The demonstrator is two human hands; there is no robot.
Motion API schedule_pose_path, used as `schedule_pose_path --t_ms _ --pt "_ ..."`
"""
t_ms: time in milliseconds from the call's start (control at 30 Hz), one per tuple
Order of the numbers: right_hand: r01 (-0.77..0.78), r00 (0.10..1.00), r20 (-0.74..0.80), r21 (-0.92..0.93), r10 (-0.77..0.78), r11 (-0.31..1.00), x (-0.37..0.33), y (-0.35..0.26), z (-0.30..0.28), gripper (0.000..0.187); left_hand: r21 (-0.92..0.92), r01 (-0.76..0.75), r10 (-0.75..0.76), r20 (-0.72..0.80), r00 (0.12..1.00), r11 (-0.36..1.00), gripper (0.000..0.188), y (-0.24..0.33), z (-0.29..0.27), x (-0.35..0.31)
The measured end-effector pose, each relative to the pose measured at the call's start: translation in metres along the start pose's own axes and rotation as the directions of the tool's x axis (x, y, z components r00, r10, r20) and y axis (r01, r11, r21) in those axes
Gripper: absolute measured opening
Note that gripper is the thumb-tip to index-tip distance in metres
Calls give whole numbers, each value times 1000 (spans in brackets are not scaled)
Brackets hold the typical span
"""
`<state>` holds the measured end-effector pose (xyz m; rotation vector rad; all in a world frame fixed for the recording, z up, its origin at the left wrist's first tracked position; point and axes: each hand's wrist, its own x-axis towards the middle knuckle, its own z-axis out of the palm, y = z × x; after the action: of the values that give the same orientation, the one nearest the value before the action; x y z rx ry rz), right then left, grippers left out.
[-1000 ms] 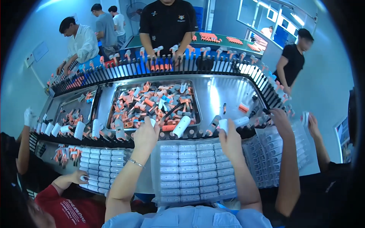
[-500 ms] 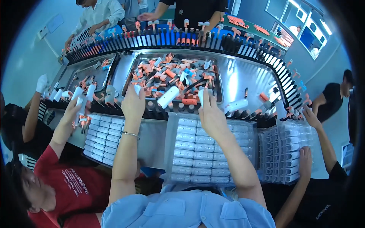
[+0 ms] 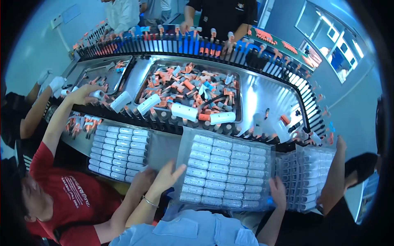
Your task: Packing small components from a rotating circular conveyor into plastic trays.
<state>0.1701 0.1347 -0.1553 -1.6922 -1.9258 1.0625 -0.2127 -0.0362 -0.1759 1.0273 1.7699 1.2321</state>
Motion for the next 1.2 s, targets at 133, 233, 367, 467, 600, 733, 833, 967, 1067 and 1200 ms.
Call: schedule_pose_path --t_ms 133,233,367,467,600,733,833,967,1067,1200 --pt "48 999 -11 76 -47 996 6 17 16 33 194 48 -59 55 997 980 54 -9 8 -5" --pt "-68 996 57 100 62 993 7 13 4 31 303 -6 50 -135 990 953 41 -2 14 -6" --pt "-164 985 83 167 152 972 4 -1 -8 28 371 -59 151 -223 963 927 32 11 19 -22" --pt "-174 983 95 179 159 968 1 -24 -17 23 397 -33 144 -254 956 917 29 30 16 -39" --pt "-45 962 273 61 27 997 6 -29 -21 24 -196 195 -230 -176 957 961 31 63 11 -73" --pt "86 927 368 -28 -69 996 27 -15 -17 33 -236 214 -265 -211 941 948 35 74 14 -103" --pt "85 957 275 26 -89 996 50 -17 -7 42 -362 185 -288 -257 922 914 33 56 26 -120" --pt "346 916 233 -51 -325 937 82 -7 9 42 -266 57 -167 -410 897 962 31 67 25 -151" --pt "415 828 321 198 -459 888 77 -54 33 36 -294 8 -186 -584 790 956 29 76 17 -191" --pt "548 768 224 258 -601 796 107 -41 55 33 -157 -60 -100 -833 544 986 25 87 8 -238"
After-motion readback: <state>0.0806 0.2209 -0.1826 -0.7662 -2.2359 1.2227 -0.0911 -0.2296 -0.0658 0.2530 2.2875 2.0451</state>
